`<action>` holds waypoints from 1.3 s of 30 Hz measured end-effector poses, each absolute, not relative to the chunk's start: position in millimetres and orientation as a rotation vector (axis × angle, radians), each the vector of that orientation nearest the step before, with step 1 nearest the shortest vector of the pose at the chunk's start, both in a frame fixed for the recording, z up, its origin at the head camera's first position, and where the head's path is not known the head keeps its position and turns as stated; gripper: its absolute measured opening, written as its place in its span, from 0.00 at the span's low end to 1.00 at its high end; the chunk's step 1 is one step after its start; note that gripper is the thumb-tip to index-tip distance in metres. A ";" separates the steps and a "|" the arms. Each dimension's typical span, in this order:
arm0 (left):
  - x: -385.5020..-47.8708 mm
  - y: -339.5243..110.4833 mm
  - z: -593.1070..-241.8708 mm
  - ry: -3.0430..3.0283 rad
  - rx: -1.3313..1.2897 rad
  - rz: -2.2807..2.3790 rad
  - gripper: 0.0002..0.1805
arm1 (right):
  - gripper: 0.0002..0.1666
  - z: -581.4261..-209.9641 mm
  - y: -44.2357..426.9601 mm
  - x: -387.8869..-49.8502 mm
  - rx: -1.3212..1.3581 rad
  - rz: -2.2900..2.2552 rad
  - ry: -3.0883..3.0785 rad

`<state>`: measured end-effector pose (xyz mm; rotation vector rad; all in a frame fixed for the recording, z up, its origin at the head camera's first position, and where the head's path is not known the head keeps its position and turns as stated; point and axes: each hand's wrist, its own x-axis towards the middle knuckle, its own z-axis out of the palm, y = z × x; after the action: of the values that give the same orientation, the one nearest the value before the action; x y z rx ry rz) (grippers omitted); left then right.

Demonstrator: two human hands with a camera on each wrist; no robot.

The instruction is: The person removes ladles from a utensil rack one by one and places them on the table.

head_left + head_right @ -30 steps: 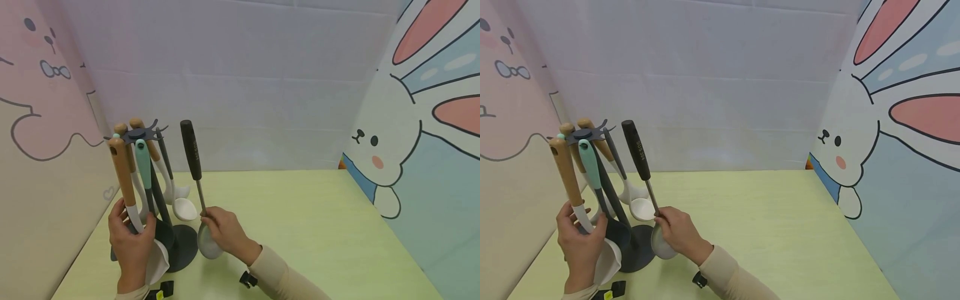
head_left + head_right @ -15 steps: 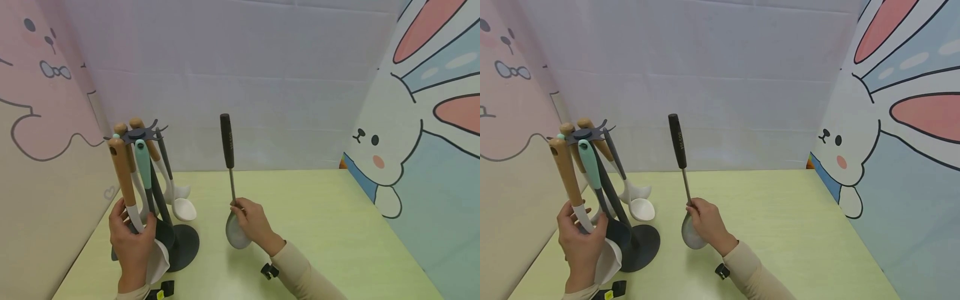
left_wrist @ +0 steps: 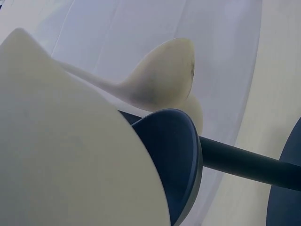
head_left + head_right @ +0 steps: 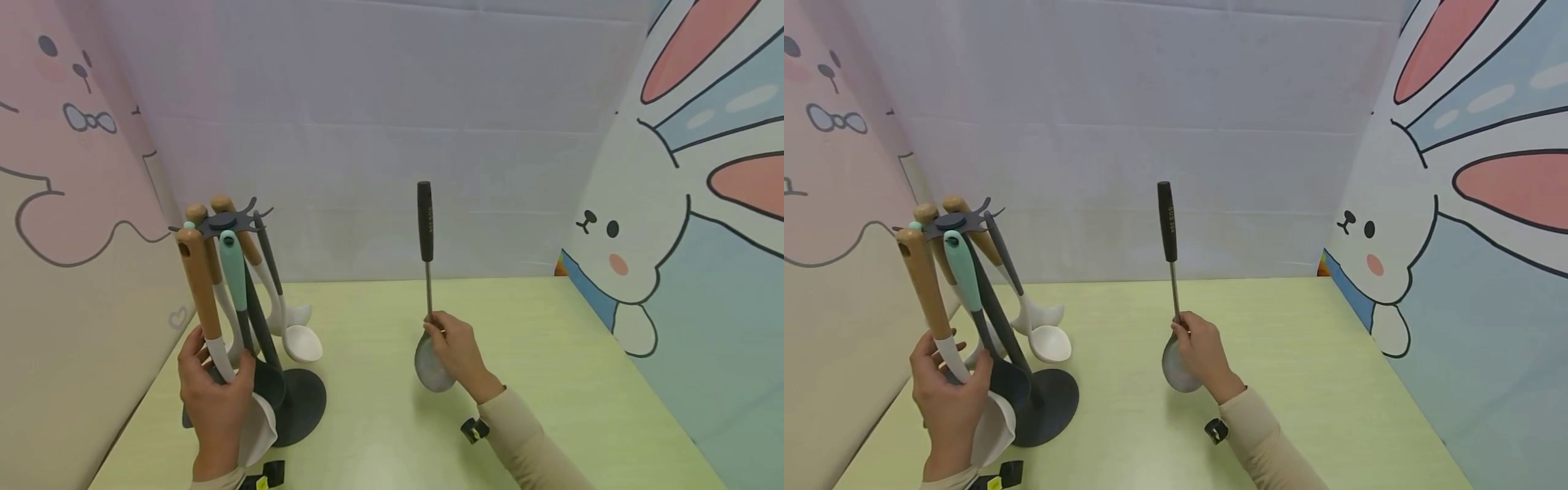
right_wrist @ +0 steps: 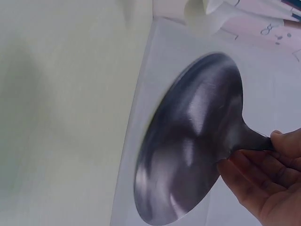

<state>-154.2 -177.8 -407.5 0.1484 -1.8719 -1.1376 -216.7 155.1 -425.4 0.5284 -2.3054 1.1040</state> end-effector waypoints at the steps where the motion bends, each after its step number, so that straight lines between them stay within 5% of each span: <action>1: -154.2 -177.9 -407.7 -1.871 0.148 -1.139 0.37 | 0.02 -425.0 160.0 -217.6 0.507 1.095 -2.319; 17: -153.3 -178.5 -407.6 -1.872 0.124 -1.139 0.37 | 0.04 -433.5 243.7 -222.1 0.206 0.925 -2.432; 39: -156.8 -177.9 -408.4 -1.877 0.041 -1.124 0.38 | 0.16 -448.4 350.1 -180.7 -0.172 0.808 -2.859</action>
<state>-156.8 -177.9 -408.4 0.0413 -1.8775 -1.1237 -180.7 350.1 -448.4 -0.1723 -2.8590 0.8082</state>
